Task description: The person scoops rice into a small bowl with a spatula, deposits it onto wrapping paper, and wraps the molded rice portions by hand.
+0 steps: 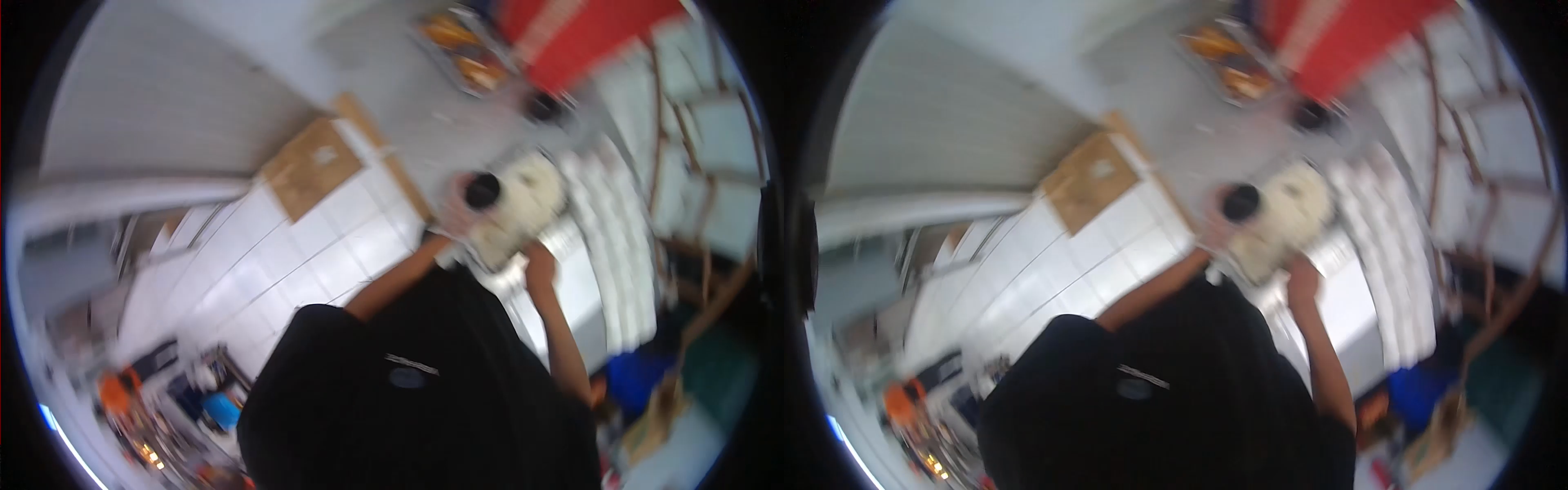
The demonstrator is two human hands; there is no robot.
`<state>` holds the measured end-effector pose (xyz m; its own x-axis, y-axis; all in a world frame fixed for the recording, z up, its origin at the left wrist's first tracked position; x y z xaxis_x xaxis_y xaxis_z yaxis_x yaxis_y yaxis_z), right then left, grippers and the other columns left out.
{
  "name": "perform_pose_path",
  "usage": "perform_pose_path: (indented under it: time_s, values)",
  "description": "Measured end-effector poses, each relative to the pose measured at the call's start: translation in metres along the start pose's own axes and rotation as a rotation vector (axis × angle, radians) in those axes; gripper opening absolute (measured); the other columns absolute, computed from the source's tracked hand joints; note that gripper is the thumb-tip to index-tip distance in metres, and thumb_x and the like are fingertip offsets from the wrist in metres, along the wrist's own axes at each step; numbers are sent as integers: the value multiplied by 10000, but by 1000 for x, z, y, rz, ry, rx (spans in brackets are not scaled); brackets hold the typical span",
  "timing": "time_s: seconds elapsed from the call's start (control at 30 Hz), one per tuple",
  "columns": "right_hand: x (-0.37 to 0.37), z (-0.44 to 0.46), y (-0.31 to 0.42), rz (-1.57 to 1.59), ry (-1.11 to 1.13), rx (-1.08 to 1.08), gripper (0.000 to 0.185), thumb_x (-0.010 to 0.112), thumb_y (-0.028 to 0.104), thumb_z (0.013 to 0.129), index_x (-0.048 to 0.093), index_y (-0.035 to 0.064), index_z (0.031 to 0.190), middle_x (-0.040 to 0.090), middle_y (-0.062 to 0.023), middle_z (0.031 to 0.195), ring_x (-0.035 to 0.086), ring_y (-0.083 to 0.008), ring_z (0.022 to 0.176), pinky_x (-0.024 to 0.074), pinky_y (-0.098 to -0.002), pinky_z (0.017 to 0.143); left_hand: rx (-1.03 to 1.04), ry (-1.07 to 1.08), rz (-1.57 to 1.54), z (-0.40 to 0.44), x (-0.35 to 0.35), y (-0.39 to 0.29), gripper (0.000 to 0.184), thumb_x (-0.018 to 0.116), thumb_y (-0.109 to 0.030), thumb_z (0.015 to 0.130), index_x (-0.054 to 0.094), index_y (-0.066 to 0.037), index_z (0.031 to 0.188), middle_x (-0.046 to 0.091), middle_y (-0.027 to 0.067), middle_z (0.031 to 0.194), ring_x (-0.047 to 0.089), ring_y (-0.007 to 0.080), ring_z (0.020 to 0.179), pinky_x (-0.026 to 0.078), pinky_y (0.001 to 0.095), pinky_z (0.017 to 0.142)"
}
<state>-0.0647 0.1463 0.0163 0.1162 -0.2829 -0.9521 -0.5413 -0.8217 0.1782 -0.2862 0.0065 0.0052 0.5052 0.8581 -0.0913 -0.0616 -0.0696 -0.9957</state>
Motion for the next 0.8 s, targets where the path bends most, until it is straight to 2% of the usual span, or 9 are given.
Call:
perform_pose_path:
  time_s: [0.03,0.17,0.27,0.47,0.53,0.63,0.67,0.73,0.8]
  values:
    - [-35,10,4,75,190,115,383,498,-38,779,668,69,1106,655,-181,1140,606,-354,1069,478,-449,909,8,38,11,3,-6,-12,914,915,-417,589,451,-28,1274,527,144,1211,541,277,1141,443,397,1000]
    - [-116,41,4,-217,29,-34,290,448,168,978,632,76,1183,657,-154,943,625,-341,876,492,-459,763,49,-9,160,-13,-19,0,1095,880,-537,572,360,-33,1394,471,184,1301,479,334,1230,385,415,1060]
    - [-75,70,24,-449,-47,-279,138,539,158,901,629,84,975,654,-126,870,642,-319,828,512,-445,670,-61,34,34,-27,-15,11,1118,859,-483,617,262,-27,1445,455,199,1321,453,336,1258,352,421,1087]
    - [-60,108,9,-463,267,-259,172,574,168,873,646,80,1002,658,-140,960,643,-325,907,507,-439,784,-136,138,-2,-33,-23,-6,1119,899,-387,577,272,-32,1433,462,201,1307,462,326,1249,368,416,1075]
    - [-51,135,-38,-309,134,-562,216,565,208,895,672,92,1042,666,-127,904,643,-322,906,508,-457,750,-142,159,5,-31,-28,-8,1118,901,-388,565,284,-30,1426,460,206,1307,466,335,1244,375,419,1069]
    - [-93,111,0,-213,42,-403,207,565,188,891,679,87,1032,672,-131,920,640,-322,938,498,-468,781,279,48,448,-39,-30,-34,1074,876,-439,539,354,-28,1383,542,188,1185,567,357,1080,448,427,961]
    - [-55,117,-17,-376,125,-605,205,572,188,887,674,84,1032,672,-141,929,638,-330,952,495,-473,781,280,38,454,-40,-23,-35,1074,876,-439,539,354,-28,1383,542,188,1185,567,357,1080,448,427,961]
    - [-66,86,41,-406,282,-273,182,584,141,852,672,62,990,667,-140,1020,610,-350,945,488,-464,811,143,348,1160,-39,-6,-43,906,843,-429,541,453,-42,1261,581,143,1088,596,298,960,475,440,851]
    - [-59,92,7,-375,268,-305,140,589,143,846,649,53,935,662,-159,948,615,-366,923,486,-485,784,259,375,1139,-35,9,-33,644,775,-377,613,506,-69,1111,588,125,1020,595,270,876,485,435,719]
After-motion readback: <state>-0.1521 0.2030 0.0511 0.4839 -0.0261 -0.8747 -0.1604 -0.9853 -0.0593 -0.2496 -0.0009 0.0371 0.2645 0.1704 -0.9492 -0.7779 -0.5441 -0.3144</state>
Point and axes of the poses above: each hand's wrist, its own z-axis towards the middle knuckle, its own x-axis out of the palm, y = z × x, the point moved 4 cm from there along z, towards the middle knuckle
